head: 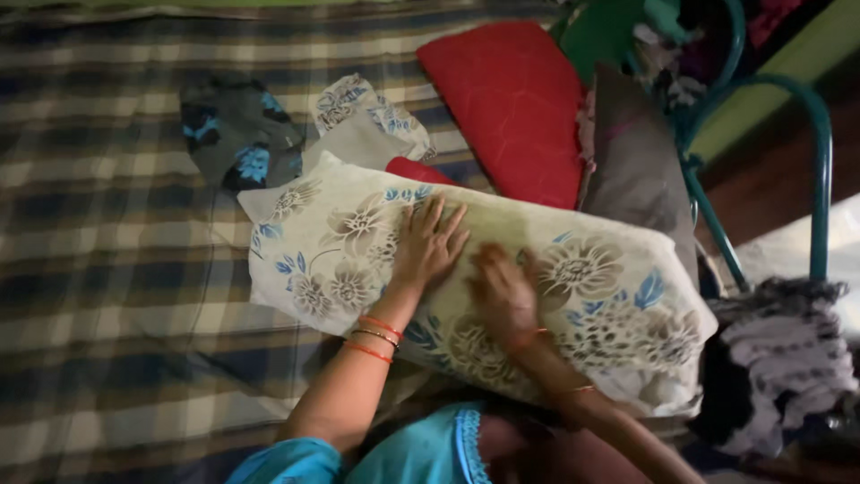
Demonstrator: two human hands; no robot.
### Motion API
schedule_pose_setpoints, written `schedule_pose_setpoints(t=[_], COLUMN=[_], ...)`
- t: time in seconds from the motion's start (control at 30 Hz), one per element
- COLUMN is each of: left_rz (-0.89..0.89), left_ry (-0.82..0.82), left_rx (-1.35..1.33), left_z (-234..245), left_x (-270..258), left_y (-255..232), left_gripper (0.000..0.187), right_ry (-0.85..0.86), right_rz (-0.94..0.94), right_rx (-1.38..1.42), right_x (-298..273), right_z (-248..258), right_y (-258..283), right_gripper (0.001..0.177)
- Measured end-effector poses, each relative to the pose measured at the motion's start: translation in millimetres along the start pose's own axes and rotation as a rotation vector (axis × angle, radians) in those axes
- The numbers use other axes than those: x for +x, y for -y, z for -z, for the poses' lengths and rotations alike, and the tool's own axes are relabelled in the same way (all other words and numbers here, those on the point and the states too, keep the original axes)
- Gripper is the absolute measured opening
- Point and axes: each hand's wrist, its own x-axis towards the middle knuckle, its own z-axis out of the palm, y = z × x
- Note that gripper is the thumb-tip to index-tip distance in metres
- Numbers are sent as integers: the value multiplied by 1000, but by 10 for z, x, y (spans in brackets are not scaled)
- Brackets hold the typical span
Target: The person puts a pillow into a pillowcase by hand and then pats and smooths the pillow on a bed. They then rearrange and move other red and grey pillows on the bed.
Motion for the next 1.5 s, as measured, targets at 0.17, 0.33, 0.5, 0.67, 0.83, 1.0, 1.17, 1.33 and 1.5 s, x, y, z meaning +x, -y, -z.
schedule_pose_setpoints(t=[0.17, 0.33, 0.5, 0.67, 0.83, 1.0, 1.17, 1.33, 1.5], left_rz=[41, 66, 70, 78, 44, 38, 39, 39, 41], left_ry=[98, 137, 130, 169, 108, 95, 122, 100, 89], left_rx=[-117, -150, -170, -152, -112, -116, -103, -67, -85], left_z=[267, 394, 403, 325, 272, 260, 282, 307, 386], left_x=[73, 98, 118, 133, 110, 55, 35, 28, -47], left_y=[200, 194, 201, 219, 242, 232, 224, 203, 176], left_gripper=[54, 55, 54, 53, 52, 53, 53, 52, 48], right_ry=[225, 194, 45, 42, 23, 38, 42, 54, -78], right_rz=[-365, -522, -601, -598, -586, -549, -550, -555, -504], right_rx=[-398, -502, -399, -404, -415, -461, -482, -503, -433], right_x=[-183, -265, -288, -291, -282, -320, -335, -332, -387], right_z=[481, 900, 867, 816, 832, 874, 909, 916, 929], right_y=[-396, -312, -284, -356, -361, -377, -375, -363, -306], right_gripper=[46, 54, 47, 46, 46, 47, 48, 48, 39])
